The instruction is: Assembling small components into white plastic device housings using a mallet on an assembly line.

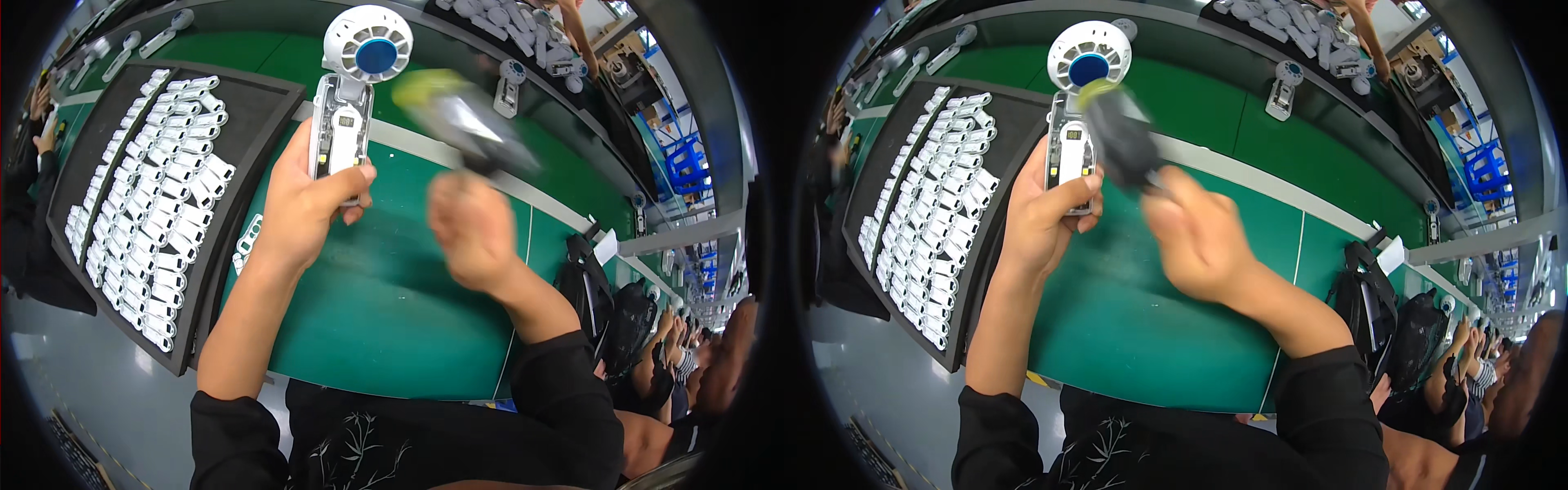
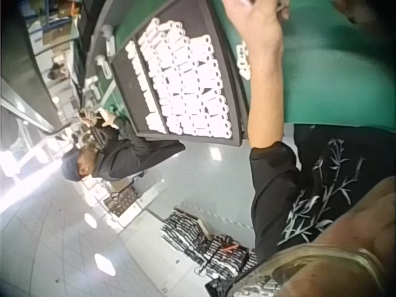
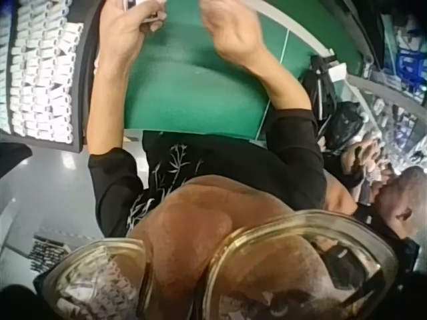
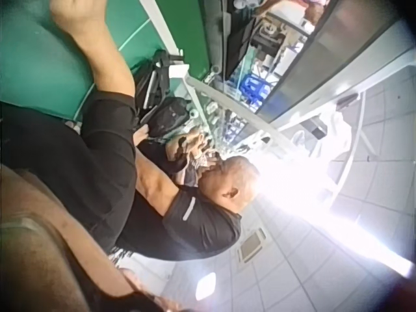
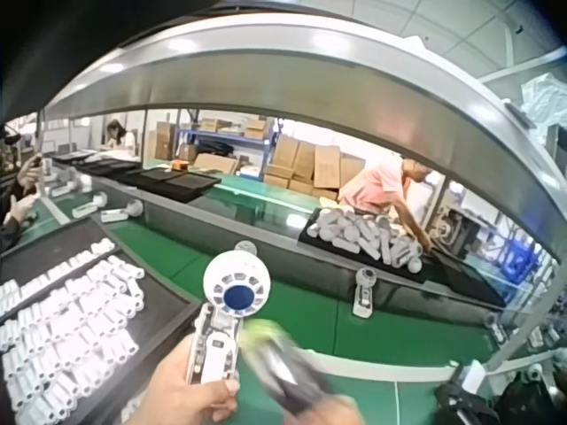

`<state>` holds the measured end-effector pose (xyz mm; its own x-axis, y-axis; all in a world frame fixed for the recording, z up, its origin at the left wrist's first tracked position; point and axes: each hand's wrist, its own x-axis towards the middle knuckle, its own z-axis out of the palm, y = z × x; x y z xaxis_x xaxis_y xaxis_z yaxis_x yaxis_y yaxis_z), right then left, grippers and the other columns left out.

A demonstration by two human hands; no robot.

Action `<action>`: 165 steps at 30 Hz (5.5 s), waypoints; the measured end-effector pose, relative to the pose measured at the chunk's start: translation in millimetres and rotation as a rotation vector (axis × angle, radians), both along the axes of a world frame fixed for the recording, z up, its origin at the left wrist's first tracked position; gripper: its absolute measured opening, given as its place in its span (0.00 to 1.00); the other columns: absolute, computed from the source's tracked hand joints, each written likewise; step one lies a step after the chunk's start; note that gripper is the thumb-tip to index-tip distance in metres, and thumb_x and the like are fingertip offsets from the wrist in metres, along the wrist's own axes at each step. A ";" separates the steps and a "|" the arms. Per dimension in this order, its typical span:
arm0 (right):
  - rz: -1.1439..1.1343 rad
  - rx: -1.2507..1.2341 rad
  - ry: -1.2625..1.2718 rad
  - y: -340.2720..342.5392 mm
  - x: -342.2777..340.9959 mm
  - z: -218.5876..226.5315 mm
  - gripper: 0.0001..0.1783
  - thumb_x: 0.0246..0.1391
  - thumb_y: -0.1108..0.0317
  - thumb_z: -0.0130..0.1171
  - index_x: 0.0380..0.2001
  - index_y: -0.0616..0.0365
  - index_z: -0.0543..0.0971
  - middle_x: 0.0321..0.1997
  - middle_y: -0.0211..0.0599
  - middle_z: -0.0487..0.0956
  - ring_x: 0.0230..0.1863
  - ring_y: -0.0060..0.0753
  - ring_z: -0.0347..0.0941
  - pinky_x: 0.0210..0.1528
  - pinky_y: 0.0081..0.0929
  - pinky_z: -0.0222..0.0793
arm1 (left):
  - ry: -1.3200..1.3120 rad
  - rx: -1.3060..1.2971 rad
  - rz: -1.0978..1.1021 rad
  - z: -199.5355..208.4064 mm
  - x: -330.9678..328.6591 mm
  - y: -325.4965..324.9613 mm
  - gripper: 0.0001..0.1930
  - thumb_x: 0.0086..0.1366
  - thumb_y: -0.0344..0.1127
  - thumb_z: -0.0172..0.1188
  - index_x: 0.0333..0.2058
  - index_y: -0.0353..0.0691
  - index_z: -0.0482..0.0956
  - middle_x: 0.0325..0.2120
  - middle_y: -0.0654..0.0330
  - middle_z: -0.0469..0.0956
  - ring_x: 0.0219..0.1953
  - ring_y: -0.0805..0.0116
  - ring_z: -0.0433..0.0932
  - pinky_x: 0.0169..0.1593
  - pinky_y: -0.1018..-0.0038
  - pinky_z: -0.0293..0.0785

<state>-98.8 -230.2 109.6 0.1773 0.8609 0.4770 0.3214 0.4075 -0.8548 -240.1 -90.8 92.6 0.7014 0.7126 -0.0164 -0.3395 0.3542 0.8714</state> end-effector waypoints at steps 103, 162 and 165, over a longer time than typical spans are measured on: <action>-0.701 0.020 -0.696 141.2 143.9 -106.6 0.30 0.46 0.68 0.64 0.55 0.61 0.70 0.55 0.52 0.73 0.59 0.53 0.67 0.61 0.40 0.64 | 0.026 0.251 -0.071 -19.1 2.7 7.6 0.27 0.73 0.49 0.39 0.55 0.29 0.69 0.48 0.44 0.75 0.50 0.56 0.76 0.51 0.64 0.72; -0.557 -0.035 -0.246 133.7 130.8 -105.6 0.08 0.58 0.69 0.56 0.37 0.61 0.80 0.19 0.30 0.73 0.23 0.19 0.67 0.29 0.22 0.65 | 1.807 0.180 0.979 -15.2 -377.8 191.5 0.27 0.55 0.47 0.57 0.45 0.28 0.80 0.45 0.42 0.79 0.47 0.48 0.80 0.50 0.61 0.76; -0.549 -0.037 -0.230 135.8 135.6 -109.5 0.08 0.58 0.69 0.55 0.37 0.60 0.80 0.19 0.30 0.73 0.23 0.19 0.66 0.28 0.21 0.64 | 1.659 0.050 0.981 -14.5 -379.4 188.6 0.25 0.54 0.44 0.57 0.41 0.26 0.80 0.40 0.41 0.81 0.39 0.49 0.83 0.42 0.63 0.80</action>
